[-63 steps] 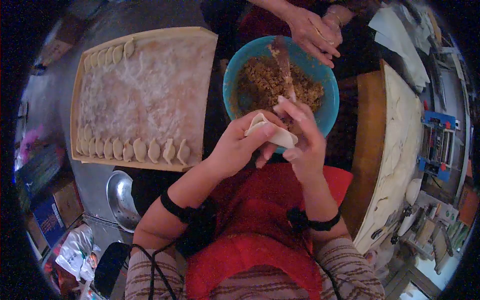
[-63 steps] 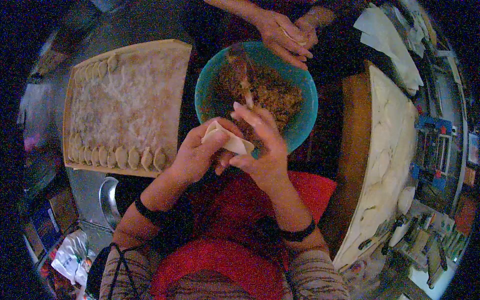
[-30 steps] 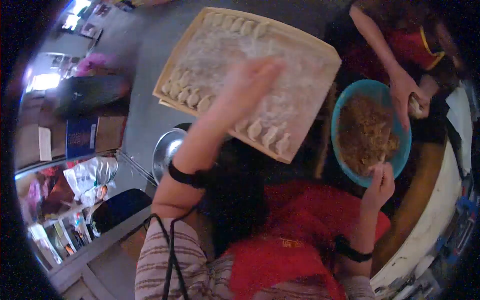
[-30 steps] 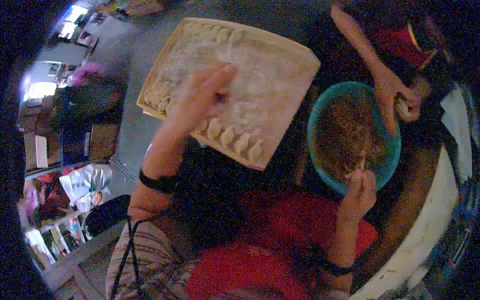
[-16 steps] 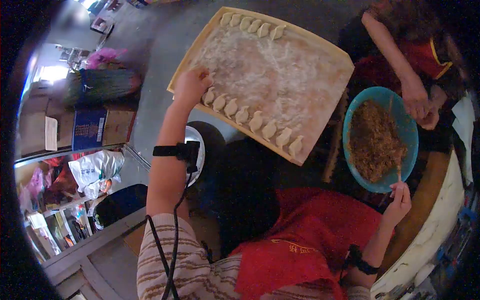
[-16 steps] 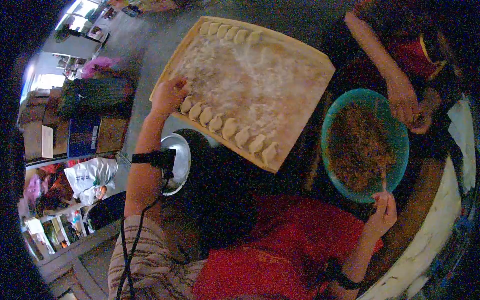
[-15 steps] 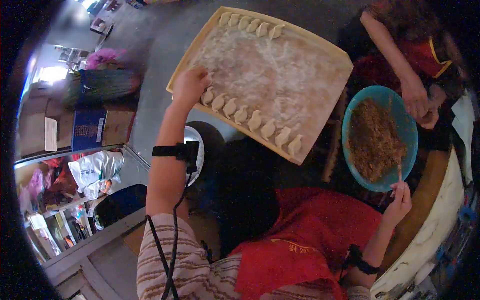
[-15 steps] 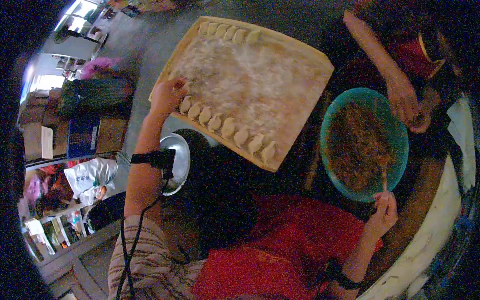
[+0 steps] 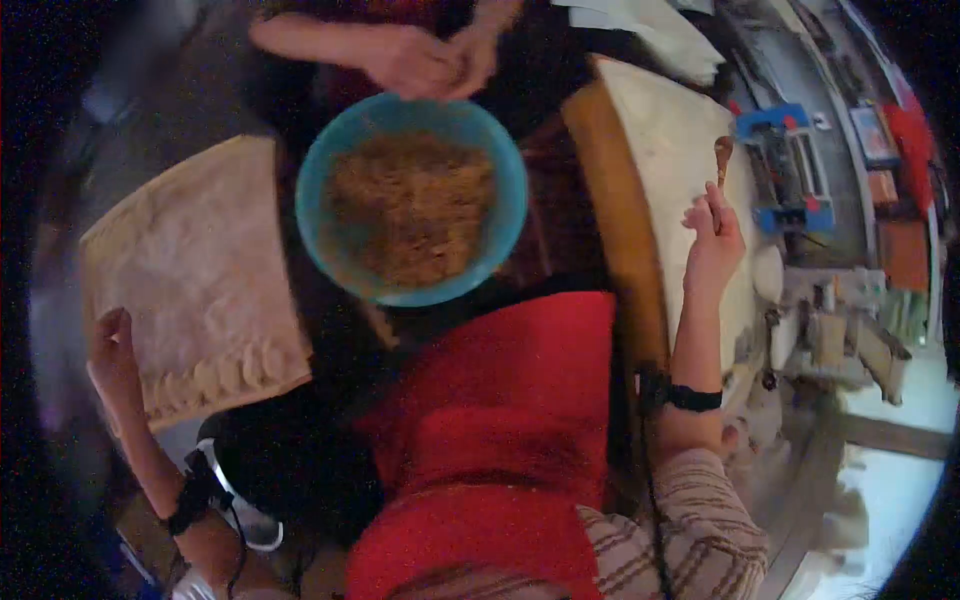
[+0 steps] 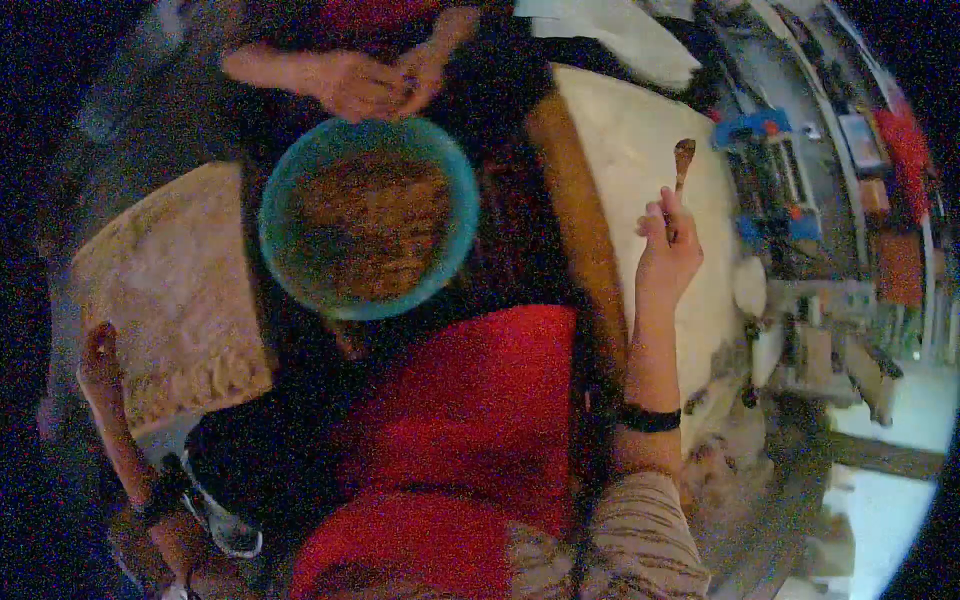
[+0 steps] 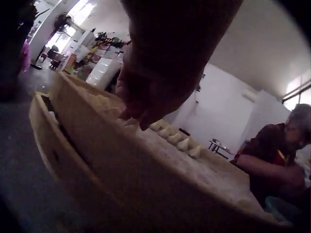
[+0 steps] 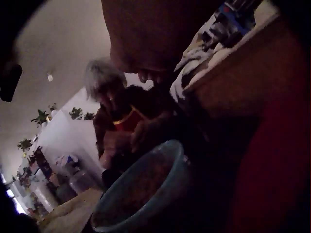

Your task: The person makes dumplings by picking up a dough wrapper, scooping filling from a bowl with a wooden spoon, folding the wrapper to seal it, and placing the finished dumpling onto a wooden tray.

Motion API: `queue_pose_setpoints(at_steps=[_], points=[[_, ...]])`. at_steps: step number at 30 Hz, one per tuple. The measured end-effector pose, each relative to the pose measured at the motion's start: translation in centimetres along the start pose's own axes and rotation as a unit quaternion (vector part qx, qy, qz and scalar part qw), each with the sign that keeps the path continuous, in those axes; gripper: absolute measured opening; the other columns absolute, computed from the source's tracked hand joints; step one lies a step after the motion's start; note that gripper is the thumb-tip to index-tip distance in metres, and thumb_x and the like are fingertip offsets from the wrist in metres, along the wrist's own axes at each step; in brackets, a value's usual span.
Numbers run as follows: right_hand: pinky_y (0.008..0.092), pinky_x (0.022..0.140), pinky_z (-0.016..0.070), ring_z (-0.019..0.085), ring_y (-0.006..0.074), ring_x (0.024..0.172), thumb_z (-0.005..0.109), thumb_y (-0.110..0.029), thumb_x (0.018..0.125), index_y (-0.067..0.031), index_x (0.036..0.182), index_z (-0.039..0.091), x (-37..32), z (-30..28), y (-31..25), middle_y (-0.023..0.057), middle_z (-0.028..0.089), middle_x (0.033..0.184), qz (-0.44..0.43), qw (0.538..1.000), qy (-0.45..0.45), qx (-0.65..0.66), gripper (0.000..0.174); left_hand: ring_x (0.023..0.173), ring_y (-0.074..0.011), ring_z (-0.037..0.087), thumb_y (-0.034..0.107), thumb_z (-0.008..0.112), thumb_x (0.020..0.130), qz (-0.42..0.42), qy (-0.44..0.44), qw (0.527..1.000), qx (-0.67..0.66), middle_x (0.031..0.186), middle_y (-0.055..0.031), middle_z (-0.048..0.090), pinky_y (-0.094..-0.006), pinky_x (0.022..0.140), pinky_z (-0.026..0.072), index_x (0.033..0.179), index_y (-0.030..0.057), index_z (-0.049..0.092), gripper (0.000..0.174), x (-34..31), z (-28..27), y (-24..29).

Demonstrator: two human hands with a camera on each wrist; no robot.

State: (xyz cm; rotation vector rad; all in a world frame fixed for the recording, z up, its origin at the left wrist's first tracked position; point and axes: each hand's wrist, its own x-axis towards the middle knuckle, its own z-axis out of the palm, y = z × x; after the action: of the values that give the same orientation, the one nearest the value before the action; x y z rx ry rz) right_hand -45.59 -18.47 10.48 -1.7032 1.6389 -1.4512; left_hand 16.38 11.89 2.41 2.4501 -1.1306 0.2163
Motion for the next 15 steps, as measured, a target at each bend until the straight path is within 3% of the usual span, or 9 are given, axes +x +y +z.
queue_pose_setpoints(at_steps=[1,2,3,5,7,10,11,14,15], points=[[0.0219,0.069,0.0454,0.054,0.0089,0.071,0.060,-0.008,0.082,0.0023,0.109,0.059,1.1,-2.4,0.6,0.0029,0.060,0.085,-0.004,1.000,0.014,-0.008,0.029,0.067,-0.0128,0.058,0.020,0.061,0.084,-0.029,-0.023,0.996,-0.077,0.091,-0.0067,0.066,-0.0257,0.056,0.0437,0.100,0.0056,0.064,0.022,0.0,-1.1,4.8],[0.0241,0.068,0.0472,0.056,0.0111,0.071,0.063,-0.007,0.079,0.0014,0.103,0.060,1.6,1.6,0.9,0.0047,0.060,0.083,-0.024,0.996,0.006,-0.089,0.025,0.061,-0.0076,0.054,0.020,0.061,0.084,-0.067,-0.059,0.984,-0.152,0.090,-0.0039,0.066,-0.0215,0.050,0.0401,0.100,0.0057,0.065,0.021,3.2,1.9,5.3],[0.0264,0.066,0.0490,0.059,0.0132,0.072,0.065,-0.005,0.077,0.0006,0.097,0.061,2.2,-2.5,1.3,0.0065,0.060,0.082,-0.044,0.987,0.006,-0.152,0.022,0.061,-0.0076,0.054,0.020,0.061,0.084,-0.057,-0.057,0.984,-0.159,0.090,-0.0039,0.066,-0.0215,0.050,0.0401,0.100,0.0057,0.065,0.021,1.5,-0.2,10.8],[0.0282,0.067,0.0499,0.060,0.0165,0.073,0.066,-0.004,0.074,0.0004,0.097,0.060,2.5,-3.4,2.2,0.0086,0.059,0.084,-0.077,0.970,-0.013,-0.230,0.024,0.056,-0.0015,0.046,0.017,0.059,0.085,-0.085,-0.104,0.958,-0.254,0.085,0.0002,0.065,-0.0181,0.044,0.0321,0.099,0.0060,0.065,0.018,1.5,-1.0,17.3],[0.0324,0.067,0.0510,0.061,0.0233,0.075,0.066,0.001,0.068,-0.0018,0.102,0.056,2.4,-2.7,4.7,0.0125,0.057,0.089,-0.137,0.945,-0.061,-0.291,0.036,0.055,-0.0019,0.045,0.015,0.059,0.085,-0.061,-0.128,0.946,-0.292,0.083,0.0000,0.065,-0.0186,0.044,0.0324,0.098,0.0057,0.065,0.017,0.9,0.6,21.2],[0.0331,0.067,0.0506,0.060,0.0221,0.075,0.065,0.003,0.068,-0.0022,0.107,0.054,1.8,-1.0,6.0,0.0119,0.056,0.090,-0.147,0.945,-0.092,-0.277,0.041,0.054,-0.0022,0.046,0.012,0.058,0.085,-0.042,-0.180,0.911,-0.368,0.078,-0.0004,0.065,-0.0191,0.044,0.0333,0.097,0.0054,0.065,0.015,-0.7,4.2,23.6],[0.0295,0.070,0.0512,0.062,0.0191,0.079,0.064,0.004,0.070,-0.0013,0.111,0.054,1.7,-0.8,5.6,0.0103,0.057,0.095,-0.126,0.937,-0.096,-0.312,0.043,0.055,-0.0022,0.047,0.011,0.058,0.085,-0.044,-0.208,0.890,-0.404,0.076,-0.0006,0.065,-0.0192,0.044,0.0340,0.096,0.0053,0.065,0.014,-1.3,5.0,24.3],[0.0302,0.069,0.0512,0.062,0.0197,0.078,0.064,0.006,0.068,-0.0008,0.109,0.055,2.4,0.1,5.9,0.0105,0.057,0.096,-0.133,0.924,-0.119,-0.338,0.042,0.055,-0.0019,0.047,0.011,0.058,0.085,-0.010,-0.247,0.884,-0.397,0.075,-0.0008,0.065,-0.0194,0.043,0.0349,0.095,0.0051,0.065,0.014,-3.0,6.7,25.5],[0.0302,0.069,0.0512,0.062,0.0197,0.078,0.064,0.006,0.068,-0.0008,0.109,0.055,2.5,0.2,6.0,0.0105,0.057,0.096,-0.133,0.923,-0.120,-0.340,0.042,0.055,-0.0023,0.048,0.011,0.058,0.085,-0.042,-0.285,0.875,-0.389,0.075,-0.0010,0.065,-0.0195,0.044,0.0357,0.095,0.0047,0.065,0.014,-3.4,7.3,25.6]])
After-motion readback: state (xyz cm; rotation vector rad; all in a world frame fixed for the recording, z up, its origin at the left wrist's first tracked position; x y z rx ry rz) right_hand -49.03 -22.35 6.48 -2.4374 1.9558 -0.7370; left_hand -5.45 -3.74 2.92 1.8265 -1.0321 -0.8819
